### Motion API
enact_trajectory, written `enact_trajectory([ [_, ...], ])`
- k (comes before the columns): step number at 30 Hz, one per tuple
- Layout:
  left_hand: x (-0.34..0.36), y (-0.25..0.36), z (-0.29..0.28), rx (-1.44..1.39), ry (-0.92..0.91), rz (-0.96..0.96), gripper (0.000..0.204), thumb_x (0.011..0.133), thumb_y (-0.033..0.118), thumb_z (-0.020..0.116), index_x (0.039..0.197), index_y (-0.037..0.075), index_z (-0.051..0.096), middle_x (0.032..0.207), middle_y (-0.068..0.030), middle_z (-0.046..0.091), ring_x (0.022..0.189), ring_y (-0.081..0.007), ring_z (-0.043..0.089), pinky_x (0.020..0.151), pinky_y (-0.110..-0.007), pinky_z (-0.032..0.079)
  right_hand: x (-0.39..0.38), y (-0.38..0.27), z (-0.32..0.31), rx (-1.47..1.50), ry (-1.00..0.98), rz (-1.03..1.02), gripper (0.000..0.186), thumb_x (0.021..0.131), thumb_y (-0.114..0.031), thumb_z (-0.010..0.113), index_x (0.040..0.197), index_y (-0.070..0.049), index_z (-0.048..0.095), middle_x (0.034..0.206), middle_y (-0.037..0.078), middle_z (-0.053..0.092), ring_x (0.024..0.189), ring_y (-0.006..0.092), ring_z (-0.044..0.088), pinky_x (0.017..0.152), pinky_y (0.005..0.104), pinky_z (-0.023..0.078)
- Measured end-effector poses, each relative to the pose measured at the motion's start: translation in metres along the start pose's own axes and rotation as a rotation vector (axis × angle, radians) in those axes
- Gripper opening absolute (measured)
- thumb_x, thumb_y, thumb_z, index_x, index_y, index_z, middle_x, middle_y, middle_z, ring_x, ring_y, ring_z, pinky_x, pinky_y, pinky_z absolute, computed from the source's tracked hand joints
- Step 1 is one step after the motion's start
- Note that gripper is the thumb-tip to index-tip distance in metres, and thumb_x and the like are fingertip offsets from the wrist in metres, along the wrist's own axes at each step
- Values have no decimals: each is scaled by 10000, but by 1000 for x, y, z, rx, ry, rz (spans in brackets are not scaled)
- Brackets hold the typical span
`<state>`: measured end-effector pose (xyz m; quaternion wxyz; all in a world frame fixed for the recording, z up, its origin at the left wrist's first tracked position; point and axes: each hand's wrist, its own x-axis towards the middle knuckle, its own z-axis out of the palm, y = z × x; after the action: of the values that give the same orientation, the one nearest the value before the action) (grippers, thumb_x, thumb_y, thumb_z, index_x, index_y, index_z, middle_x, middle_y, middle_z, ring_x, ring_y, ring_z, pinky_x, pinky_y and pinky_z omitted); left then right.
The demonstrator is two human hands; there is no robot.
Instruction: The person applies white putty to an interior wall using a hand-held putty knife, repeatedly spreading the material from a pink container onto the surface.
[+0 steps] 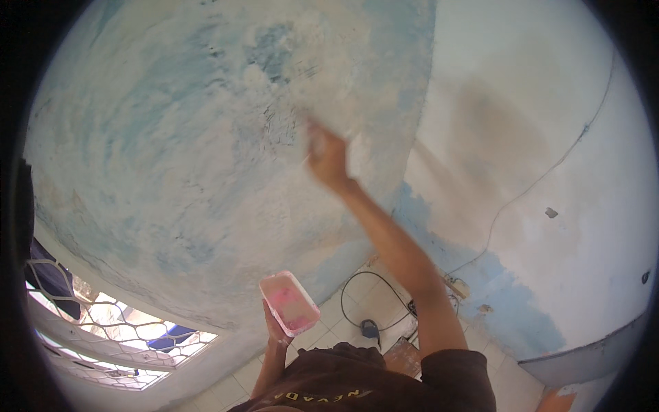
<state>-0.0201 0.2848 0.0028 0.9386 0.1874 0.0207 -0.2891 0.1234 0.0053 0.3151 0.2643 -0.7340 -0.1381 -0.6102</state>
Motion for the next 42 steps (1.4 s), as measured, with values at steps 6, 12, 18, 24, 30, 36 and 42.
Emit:
enact_trajectory([
  [6, -32, 14, -2, -52, -7, -18, 695, 964, 694, 467, 1438, 184, 468, 1306, -78, 592, 1175, -346, 615, 954, -623, 537, 119, 78, -50, -125, 238, 312, 396, 930, -32, 567, 1321, 22, 603, 1169, 267, 688, 1098, 397, 668, 944, 394, 495],
  [12, -47, 26, -10, -88, 56, 23, 688, 967, 691, 464, 1411, 165, 495, 1270, -77, 613, 1149, -329, 631, 952, -590, 548, 75, -4, 35, -172, 249, 237, 451, 863, 33, 567, 1308, -6, 633, 943, 231, 737, 884, 400, 718, 796, 443, 533],
  [18, -39, 26, 13, -27, 17, -33, 659, 988, 669, 445, 1408, 164, 497, 1255, -65, 616, 1144, -306, 635, 929, -560, 568, -28, -95, 60, 74, -175, -15, 440, 790, 102, 586, 1215, 15, 655, 942, 239, 709, 867, 428, 690, 747, 440, 548],
  [24, -36, 28, 18, -18, 27, 20, 643, 997, 659, 441, 1421, 178, 485, 1276, -53, 601, 1142, -293, 631, 921, -548, 574, 11, -27, -9, -55, -18, 224, 306, 954, 3, 569, 1250, 40, 636, 1002, 254, 730, 951, 315, 739, 790, 346, 547],
  [30, -42, 24, -12, 5, 31, 70, 705, 975, 686, 459, 1494, 212, 416, 1393, -35, 534, 1261, -290, 545, 1012, -560, 509, 83, 68, -17, -223, 276, 141, 416, 939, -14, 563, 1354, -9, 592, 1008, 247, 714, 922, 352, 716, 829, 397, 527],
  [36, -47, 34, -16, -2, 2, 87, 734, 970, 697, 455, 1522, 217, 392, 1429, -31, 518, 1303, -288, 519, 1053, -548, 481, -54, -50, 74, -73, -26, 48, 743, 709, 122, 592, 1414, -114, 572, 1291, 212, 648, 1079, 384, 655, 919, 466, 518],
  [42, -41, 27, 5, -36, 105, 90, 616, 1003, 643, 444, 1407, 180, 499, 1244, -47, 611, 1104, -275, 641, 918, -539, 577, -134, -103, 55, 232, -280, -17, 620, 723, 177, 492, 1301, -4, 625, 1303, 219, 657, 1205, 366, 645, 1006, 382, 529],
])
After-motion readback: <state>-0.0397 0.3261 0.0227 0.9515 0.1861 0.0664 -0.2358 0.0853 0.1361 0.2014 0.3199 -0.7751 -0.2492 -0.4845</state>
